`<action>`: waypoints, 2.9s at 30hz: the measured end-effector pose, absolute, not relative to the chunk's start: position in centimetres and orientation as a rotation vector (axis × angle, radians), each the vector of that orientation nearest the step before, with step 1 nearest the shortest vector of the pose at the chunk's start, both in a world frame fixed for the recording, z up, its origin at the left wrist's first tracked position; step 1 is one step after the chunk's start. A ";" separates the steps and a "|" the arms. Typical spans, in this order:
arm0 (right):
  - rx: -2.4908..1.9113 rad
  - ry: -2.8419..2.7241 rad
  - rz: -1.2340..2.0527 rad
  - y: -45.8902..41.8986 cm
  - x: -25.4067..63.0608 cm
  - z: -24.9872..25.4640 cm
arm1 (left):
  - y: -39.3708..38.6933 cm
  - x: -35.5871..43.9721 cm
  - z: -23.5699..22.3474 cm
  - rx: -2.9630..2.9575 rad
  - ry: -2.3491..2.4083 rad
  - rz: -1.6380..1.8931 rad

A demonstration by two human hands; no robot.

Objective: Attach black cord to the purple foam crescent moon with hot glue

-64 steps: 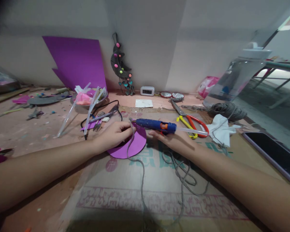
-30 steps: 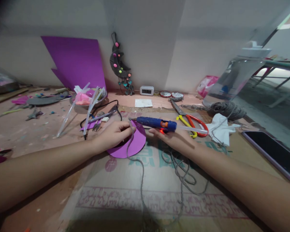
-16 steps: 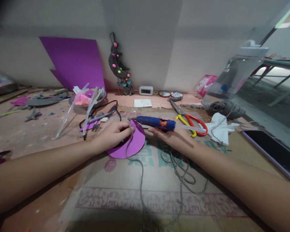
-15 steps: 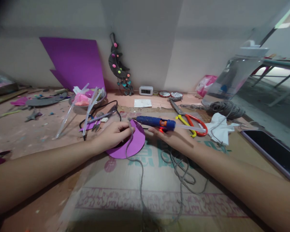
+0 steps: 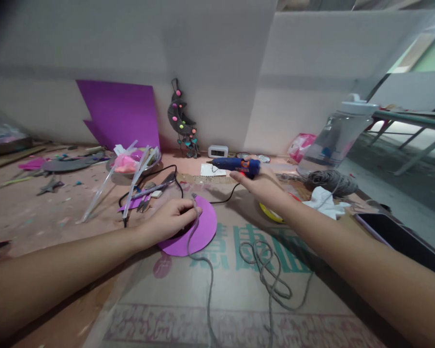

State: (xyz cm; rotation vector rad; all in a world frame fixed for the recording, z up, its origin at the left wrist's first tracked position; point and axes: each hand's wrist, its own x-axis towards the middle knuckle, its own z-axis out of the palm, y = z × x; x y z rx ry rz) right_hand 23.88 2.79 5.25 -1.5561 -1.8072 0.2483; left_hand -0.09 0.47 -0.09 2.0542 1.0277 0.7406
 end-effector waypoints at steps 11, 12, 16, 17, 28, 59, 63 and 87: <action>-1.715 -1.919 0.279 12.4 23.7 3.7 | 0.5 -0.1 -0.1 2.064 1.033 0.734; -1.723 -1.944 0.283 12.7 23.7 3.3 | 0.5 -0.1 0.0 2.068 1.033 0.736; -1.772 -2.029 0.241 13.3 23.9 2.7 | 0.4 0.0 0.0 2.076 1.043 0.733; -1.784 -2.046 0.215 13.4 24.1 2.8 | 0.4 0.0 0.0 2.071 1.043 0.733; -1.474 -1.913 -0.014 6.0 24.4 4.6 | 0.6 -0.3 0.1 1.844 1.098 0.858; -1.327 -1.672 0.514 1.2 23.2 2.9 | 0.0 -0.3 1.2 2.132 1.104 0.728; -1.272 -1.602 0.719 0.3 22.6 3.6 | -0.2 -0.3 1.1 2.124 1.104 0.662; -1.305 -1.764 1.146 -1.6 20.3 2.2 | -0.4 -0.5 0.4 2.288 0.846 0.480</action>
